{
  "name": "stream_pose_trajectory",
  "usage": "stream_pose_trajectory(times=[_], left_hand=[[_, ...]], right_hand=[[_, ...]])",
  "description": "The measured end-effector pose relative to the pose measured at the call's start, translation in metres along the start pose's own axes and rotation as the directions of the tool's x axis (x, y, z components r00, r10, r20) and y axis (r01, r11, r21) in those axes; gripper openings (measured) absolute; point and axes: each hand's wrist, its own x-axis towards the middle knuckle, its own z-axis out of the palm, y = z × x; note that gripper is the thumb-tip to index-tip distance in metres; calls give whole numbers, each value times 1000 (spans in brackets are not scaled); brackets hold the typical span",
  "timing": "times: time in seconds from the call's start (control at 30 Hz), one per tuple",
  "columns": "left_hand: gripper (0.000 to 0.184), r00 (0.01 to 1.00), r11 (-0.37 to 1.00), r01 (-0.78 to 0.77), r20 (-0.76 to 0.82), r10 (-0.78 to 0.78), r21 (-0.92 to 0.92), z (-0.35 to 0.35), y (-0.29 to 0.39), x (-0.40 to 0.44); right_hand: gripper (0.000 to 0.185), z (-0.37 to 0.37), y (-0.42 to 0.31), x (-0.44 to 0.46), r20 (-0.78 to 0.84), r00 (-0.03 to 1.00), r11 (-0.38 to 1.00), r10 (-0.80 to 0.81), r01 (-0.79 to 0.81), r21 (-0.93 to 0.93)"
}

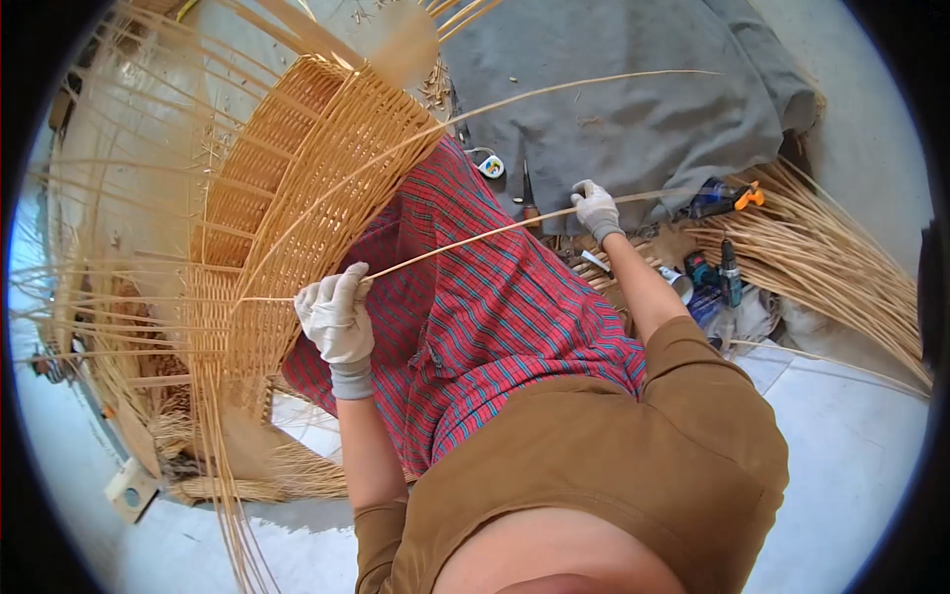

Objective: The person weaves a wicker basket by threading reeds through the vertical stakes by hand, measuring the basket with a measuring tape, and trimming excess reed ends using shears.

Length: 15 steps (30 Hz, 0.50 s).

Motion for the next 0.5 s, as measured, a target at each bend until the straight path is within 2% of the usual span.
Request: stream_pose_trajectory(times=[0.03, 0.07, 0.13, 0.17, 0.2, 0.23, 0.27, 0.3, 0.33, 0.37, 0.4, 0.43, 0.47, 0.5], left_hand=[[17, 1000, 999, 16, 9, -16, 41, 2, -1, -2], [17, 1000, 999, 6, 20, -6, 45, 3, -1, -3], [17, 1000, 996, 15, 14, -16, 87, 7, 1, 0], [17, 1000, 997, 10, 15, -11, 80, 5, 4, 3], [17, 999, 997, -8, 40, 5, 74, 5, 7, 4], [21, 997, 996, 55, 46, -59, 71, 4, 8, 7], [25, 992, 991, 115, 52, -118, 69, 4, 8, 10], [35, 990, 990, 137, -31, -136, 36, 10, 5, 8], [35, 992, 992, 123, -16, -123, 41, 17, 5, 6], [39, 975, 976, 214, -71, -211, 41, 22, 8, 4], [43, 940, 947, 316, -154, -306, 50, 23, 12, 4], [46, 963, 964, 249, -129, -236, 98, 20, 19, 9], [49, 970, 956, 224, -136, -200, 189, 15, 27, 15], [59, 966, 968, 234, -131, -222, 86, 15, 27, 13]], right_hand=[[25, 12, 6, -5, -38, 997, 997, -70, 70, 11], [25, 15, -1, -11, -35, 998, 998, -59, 60, 22], [27, 14, -29, -26, 153, 988, 972, -12, 47, -230], [27, 27, -28, -33, 201, 979, 940, 40, 32, -340], [33, 29, -33, -43, 309, 933, 926, 185, -60, -373], [40, 28, -36, -58, 347, 889, 897, 298, -137, -419], [48, 25, -41, -74, 379, 831, 860, 407, -209, -465], [77, 26, -41, -83, 365, 725, 759, 584, -329, -562], [102, 19, -40, -95, 397, 655, 719, 643, -339, -606], [97, 29, -28, -112, 280, 749, 692, 601, -312, -650], [103, 51, -5, -121, 198, 818, 686, 540, -291, -667], [120, 54, 4, -113, 271, 758, 720, 593, -349, -599], [119, 56, 8, -109, 314, 778, 761, 545, -302, -574], [115, 75, 27, -106, 339, 760, 759, 555, -295, -581]])
